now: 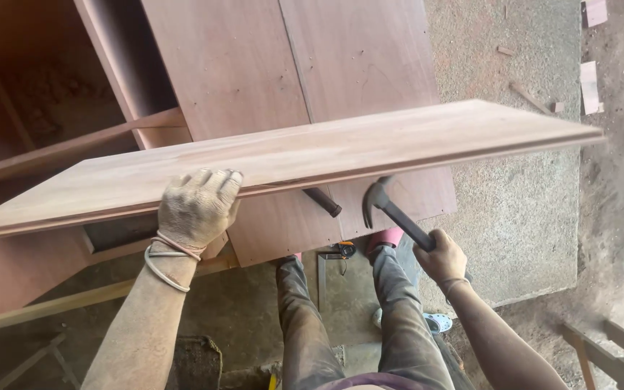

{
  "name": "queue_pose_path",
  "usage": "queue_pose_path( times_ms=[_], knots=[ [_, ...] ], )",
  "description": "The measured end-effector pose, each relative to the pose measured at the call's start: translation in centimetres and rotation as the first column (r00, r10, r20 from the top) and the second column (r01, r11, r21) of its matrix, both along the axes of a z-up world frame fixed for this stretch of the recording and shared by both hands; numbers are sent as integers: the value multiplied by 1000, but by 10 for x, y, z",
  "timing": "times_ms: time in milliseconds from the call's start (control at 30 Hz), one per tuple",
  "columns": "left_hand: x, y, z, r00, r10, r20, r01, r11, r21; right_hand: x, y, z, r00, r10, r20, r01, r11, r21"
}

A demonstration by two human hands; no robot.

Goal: The person assembles a wooden cabinet on the workshop floor. They fit a long wooden rail into the shelf unit, position a large panel on top, and hammer nails along the edges using a claw hammer, then press and align the panels and reposition the unit.

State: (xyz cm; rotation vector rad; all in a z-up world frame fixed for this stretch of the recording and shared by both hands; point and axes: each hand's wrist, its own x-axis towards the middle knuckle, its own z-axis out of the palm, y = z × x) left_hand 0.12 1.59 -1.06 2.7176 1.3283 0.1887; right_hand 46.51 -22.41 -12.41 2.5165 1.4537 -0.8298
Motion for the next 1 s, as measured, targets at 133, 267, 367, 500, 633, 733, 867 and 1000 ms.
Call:
queue_pose_path(
  times_ms=[133,267,367,500,633,733,867,1000],
  knots=[
    [-1,11,-5,999,30,-12,-29,998,48,8,-22,0,1000,-2,20,3,998,-60],
    [-1,21,-14,997,70,-38,-69,997,36,3,-18,-9,991,120,-53,-118,992,36],
    [-2,22,-23,996,85,-4,-85,996,19,-30,36,-3,936,337,-97,-328,939,102],
    [1,20,-20,997,70,-11,-70,997,30,-83,94,-16,830,530,-175,-500,845,186],
    [1,17,-22,995,90,-30,-91,996,-20,-137,114,-40,720,637,-276,-619,769,160],
    [6,16,-18,993,97,-63,-102,992,-72,-156,116,-62,710,662,-240,-647,748,150],
    [2,10,-31,988,139,-73,-149,976,-158,-161,117,-74,736,644,-209,-634,764,121],
    [16,15,-7,977,209,-32,-211,950,-231,-146,109,-65,736,650,-190,-613,759,222]
  ],
)
